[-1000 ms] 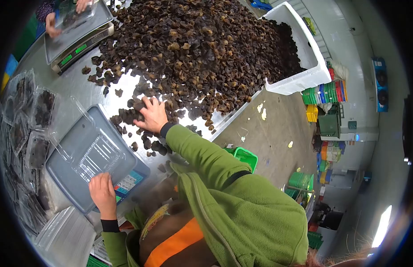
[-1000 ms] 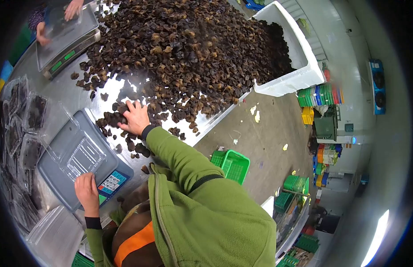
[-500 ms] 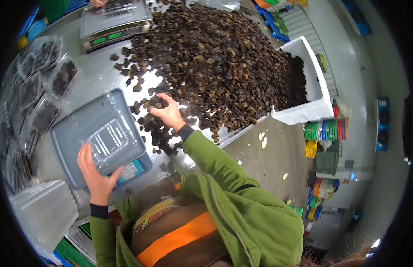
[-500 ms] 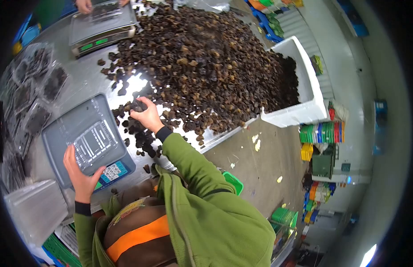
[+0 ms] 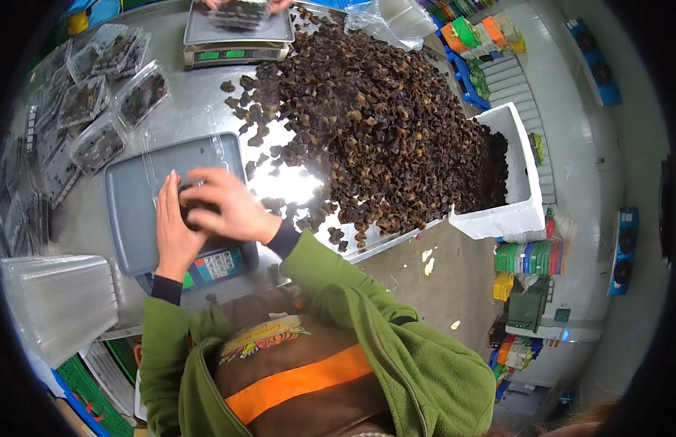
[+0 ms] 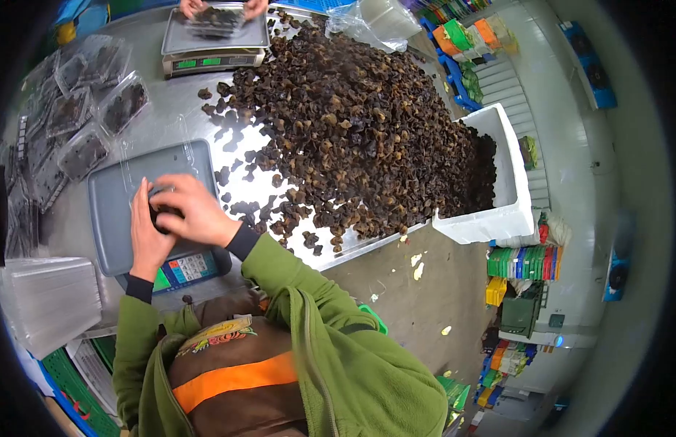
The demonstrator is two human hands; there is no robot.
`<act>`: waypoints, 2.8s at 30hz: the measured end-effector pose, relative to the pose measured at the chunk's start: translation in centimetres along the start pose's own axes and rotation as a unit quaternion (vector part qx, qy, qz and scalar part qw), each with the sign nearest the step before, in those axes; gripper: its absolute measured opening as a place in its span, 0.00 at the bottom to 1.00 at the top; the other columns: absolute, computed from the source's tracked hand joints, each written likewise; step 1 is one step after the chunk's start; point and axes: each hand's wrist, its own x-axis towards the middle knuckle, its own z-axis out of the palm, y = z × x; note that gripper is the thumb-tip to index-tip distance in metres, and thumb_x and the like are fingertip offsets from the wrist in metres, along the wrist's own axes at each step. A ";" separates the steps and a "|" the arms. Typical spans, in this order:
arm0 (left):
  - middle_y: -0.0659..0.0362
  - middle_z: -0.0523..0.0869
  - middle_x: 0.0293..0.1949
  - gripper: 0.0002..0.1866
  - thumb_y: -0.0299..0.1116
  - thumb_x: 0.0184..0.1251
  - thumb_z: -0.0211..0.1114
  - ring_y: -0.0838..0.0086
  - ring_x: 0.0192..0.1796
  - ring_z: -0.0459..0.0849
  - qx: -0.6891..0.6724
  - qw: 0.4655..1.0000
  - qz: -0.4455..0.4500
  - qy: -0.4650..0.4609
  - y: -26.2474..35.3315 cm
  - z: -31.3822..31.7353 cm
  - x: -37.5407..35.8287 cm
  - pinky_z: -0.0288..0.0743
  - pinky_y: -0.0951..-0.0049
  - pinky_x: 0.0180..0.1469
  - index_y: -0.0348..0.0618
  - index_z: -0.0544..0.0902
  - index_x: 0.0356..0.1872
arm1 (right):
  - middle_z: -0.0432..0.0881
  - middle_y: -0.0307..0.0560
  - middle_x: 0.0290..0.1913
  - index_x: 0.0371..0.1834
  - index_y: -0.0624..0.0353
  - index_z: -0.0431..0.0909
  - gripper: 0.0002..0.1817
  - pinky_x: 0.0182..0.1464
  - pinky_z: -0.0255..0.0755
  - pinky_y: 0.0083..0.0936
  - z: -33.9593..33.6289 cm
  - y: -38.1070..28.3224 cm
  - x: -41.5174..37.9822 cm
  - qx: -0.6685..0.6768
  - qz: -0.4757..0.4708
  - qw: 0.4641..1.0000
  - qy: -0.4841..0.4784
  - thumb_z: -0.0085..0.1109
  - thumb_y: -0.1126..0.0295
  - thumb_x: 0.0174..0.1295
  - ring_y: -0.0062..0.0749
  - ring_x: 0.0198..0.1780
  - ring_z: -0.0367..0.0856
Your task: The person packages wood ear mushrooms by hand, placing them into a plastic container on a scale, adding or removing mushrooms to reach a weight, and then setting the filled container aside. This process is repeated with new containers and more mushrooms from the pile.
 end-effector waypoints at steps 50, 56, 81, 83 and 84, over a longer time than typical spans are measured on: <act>0.45 0.64 0.70 0.67 0.51 0.31 0.86 0.49 0.75 0.59 -0.015 0.996 -0.039 0.077 0.0 -3.7 -0.7 0.56 0.53 0.75 0.44 0.56 0.76 | 0.85 0.41 0.42 0.49 0.62 0.81 0.12 0.43 0.77 0.17 -4.1 2.1 1.2 0.264 0.298 0.910 0.118 0.64 0.76 0.63 0.19 0.41 0.83; 0.46 0.67 0.70 0.55 0.45 0.49 0.81 0.56 0.74 0.64 -0.086 0.970 -0.136 0.181 -4.3 -8.7 -3.2 0.59 0.56 0.74 0.44 0.58 0.76 | 0.76 0.57 0.62 0.65 0.59 0.74 0.31 0.58 0.77 0.35 -11.4 6.0 -7.0 -0.145 0.356 0.923 -0.004 0.72 0.61 0.59 0.43 0.59 0.80; 0.39 0.58 0.72 0.67 0.38 0.31 0.87 0.42 0.75 0.54 0.091 0.991 -0.086 -0.054 -1.8 -2.5 0.5 0.53 0.49 0.76 0.48 0.53 0.78 | 0.80 0.56 0.51 0.51 0.58 0.82 0.22 0.55 0.76 0.43 1.5 6.4 7.5 -0.073 0.165 0.983 -0.031 0.68 0.60 0.56 0.54 0.51 0.80; 0.38 0.59 0.71 0.67 0.37 0.32 0.86 0.42 0.75 0.54 0.077 0.992 -0.083 -0.049 -1.7 -2.7 0.4 0.54 0.48 0.76 0.47 0.52 0.78 | 0.76 0.57 0.53 0.56 0.52 0.79 0.26 0.55 0.75 0.45 3.6 5.8 8.6 -0.144 0.151 0.976 -0.065 0.70 0.58 0.54 0.55 0.55 0.78; 0.38 0.59 0.71 0.67 0.38 0.31 0.87 0.41 0.75 0.54 0.067 0.993 -0.081 -0.049 -1.7 -2.9 0.3 0.54 0.48 0.76 0.46 0.52 0.78 | 0.78 0.57 0.49 0.49 0.52 0.82 0.20 0.54 0.75 0.45 4.6 6.2 8.8 -0.175 0.111 0.976 -0.072 0.69 0.61 0.53 0.56 0.52 0.78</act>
